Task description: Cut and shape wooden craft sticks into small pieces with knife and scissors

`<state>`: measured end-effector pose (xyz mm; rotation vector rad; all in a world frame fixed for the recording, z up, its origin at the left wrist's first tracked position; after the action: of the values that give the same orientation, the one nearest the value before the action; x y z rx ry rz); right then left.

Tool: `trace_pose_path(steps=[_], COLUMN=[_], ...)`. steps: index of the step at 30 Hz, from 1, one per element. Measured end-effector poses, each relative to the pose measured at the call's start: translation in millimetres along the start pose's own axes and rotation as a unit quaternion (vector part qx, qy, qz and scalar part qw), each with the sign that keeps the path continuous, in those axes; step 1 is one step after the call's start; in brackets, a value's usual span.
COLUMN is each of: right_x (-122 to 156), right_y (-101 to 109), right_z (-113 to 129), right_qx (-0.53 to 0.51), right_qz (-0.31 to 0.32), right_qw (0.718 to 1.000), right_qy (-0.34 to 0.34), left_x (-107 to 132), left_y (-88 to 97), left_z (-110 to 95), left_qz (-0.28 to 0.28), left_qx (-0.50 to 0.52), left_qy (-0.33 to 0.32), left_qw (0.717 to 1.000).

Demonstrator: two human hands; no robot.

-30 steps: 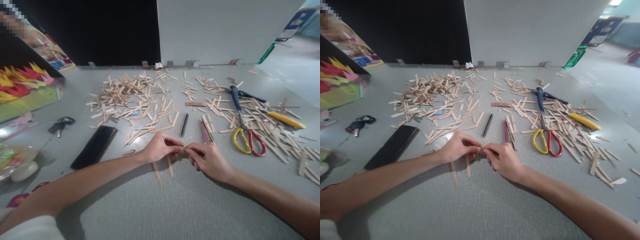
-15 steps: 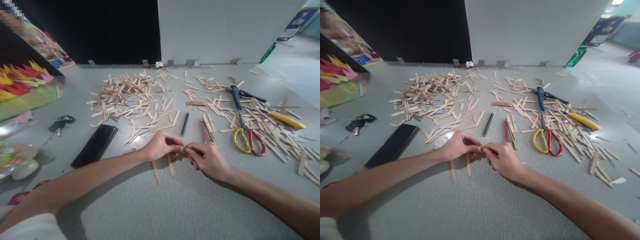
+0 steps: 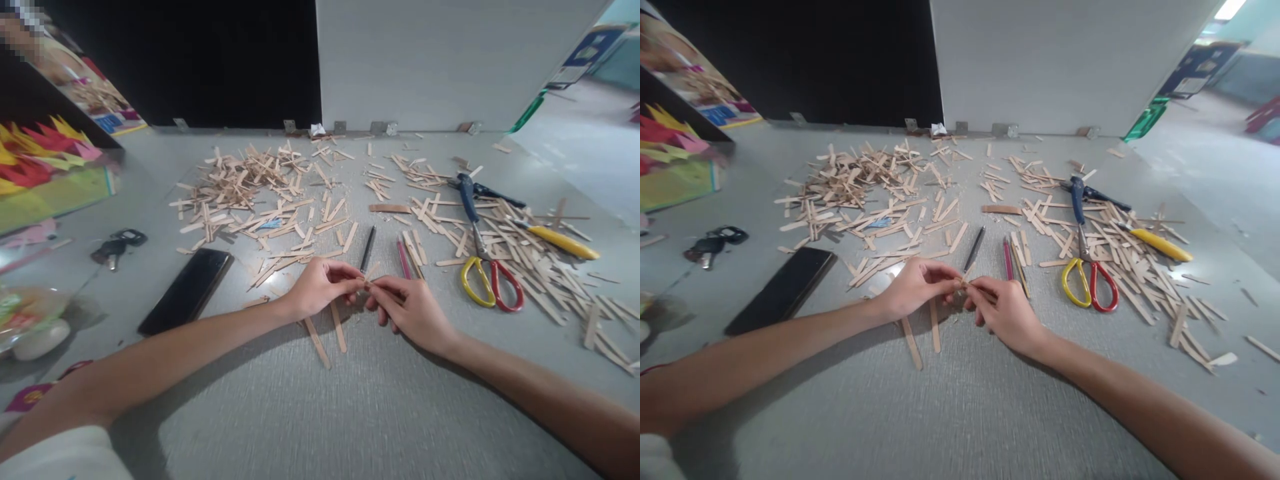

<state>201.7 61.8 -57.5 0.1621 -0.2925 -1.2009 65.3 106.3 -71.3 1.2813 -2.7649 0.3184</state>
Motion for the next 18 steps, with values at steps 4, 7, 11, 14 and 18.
trace_pose_path(steps=[4, 7, 11, 14, 18], right_x=[2, 3, 2, 2, 3], right_y=[0, -2, -6, -5, 5], right_z=[5, 8, 7, 6, 0], right_qx=[0.013, 0.033, 0.048, 0.027, -0.026], right_qz=[0.0, 0.002, 0.011, 0.003, -0.042], right_qw=[1.0, 0.998, 0.997, 0.999, 0.999], right_qy=[0.027, 0.046, 0.051, 0.045, 0.021], left_x=[1, 2, 3, 2, 1], left_y=[-0.9, -4.7, -9.8, -7.8, 1.0], left_z=[2, 3, 4, 1, -5], left_qz=[0.014, 0.031, 0.053, 0.043, -0.002], left_qx=[0.022, 0.035, 0.021, 0.002, 0.002], left_qy=[-0.003, -0.008, -0.004, -0.011, -0.039], left_qw=[1.0, 0.999, 0.998, 0.999, 0.999])
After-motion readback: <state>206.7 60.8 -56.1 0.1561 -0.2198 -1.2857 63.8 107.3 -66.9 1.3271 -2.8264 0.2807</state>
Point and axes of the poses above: each hand's wrist, its own x-axis away from the middle knuckle, its own y-axis out of the back of the hand, z = x × y, the point moved 9 cm from there along -x, towards the middle knuckle, and after that the axes turned 7 degrees about z, right-handed, at the moved point
